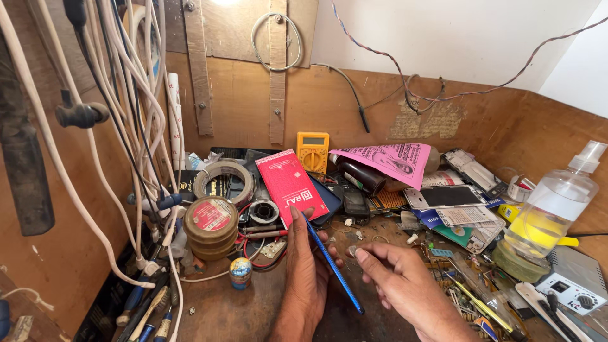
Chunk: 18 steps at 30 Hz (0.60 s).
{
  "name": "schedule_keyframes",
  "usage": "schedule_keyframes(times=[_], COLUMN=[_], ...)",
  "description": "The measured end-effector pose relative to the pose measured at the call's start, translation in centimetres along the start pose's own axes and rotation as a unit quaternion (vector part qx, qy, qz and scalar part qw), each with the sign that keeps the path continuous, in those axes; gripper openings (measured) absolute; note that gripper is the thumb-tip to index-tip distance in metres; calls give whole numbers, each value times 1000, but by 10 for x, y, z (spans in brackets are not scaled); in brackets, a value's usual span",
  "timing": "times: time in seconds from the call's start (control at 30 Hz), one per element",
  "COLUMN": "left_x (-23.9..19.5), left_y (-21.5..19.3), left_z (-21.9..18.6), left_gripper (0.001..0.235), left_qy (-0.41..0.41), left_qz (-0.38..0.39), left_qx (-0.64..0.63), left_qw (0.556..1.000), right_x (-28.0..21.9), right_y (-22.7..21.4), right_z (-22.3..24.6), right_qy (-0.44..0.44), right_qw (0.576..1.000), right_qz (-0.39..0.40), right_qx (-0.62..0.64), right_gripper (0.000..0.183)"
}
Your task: The person wipes the edges and screen of a blue smartphone using a small white cloth. The person rotates the phone to clean different sides and the display surface.
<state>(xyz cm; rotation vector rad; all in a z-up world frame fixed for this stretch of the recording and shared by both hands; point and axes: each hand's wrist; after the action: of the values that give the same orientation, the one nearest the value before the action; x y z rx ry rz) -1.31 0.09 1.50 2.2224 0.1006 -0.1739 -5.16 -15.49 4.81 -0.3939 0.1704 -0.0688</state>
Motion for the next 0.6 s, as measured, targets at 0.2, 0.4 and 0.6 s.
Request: schedule_keyframes(times=[0.2,0.4,0.6], left_x=[10,11,0], left_y=[-5,-7,-2], left_z=[10,17,21], left_gripper=[66,46,43], left_qy=[-17,-33,-9], left_qz=[-4,118,125], left_qx=[-11,-38,8], left_qw=[1000,992,992], right_x=[-5,-9,-26], right_y=[0,-5,-11], right_z=[-14,-30,-26], right_qy=[-4,-37,-4], right_qw=[999,998,998], right_qz=[-8,-15,-24], right_qx=[40,50,57], right_gripper=[33,31,32])
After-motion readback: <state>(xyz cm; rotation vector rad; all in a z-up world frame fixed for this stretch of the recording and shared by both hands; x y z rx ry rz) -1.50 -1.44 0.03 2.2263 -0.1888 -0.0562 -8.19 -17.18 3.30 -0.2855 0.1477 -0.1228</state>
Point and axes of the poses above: each hand's wrist, its own x-axis towards the middle knuckle, its own y-axis out of the palm, z = x × y, and after that the axes turned 1 degree about y, right-handed
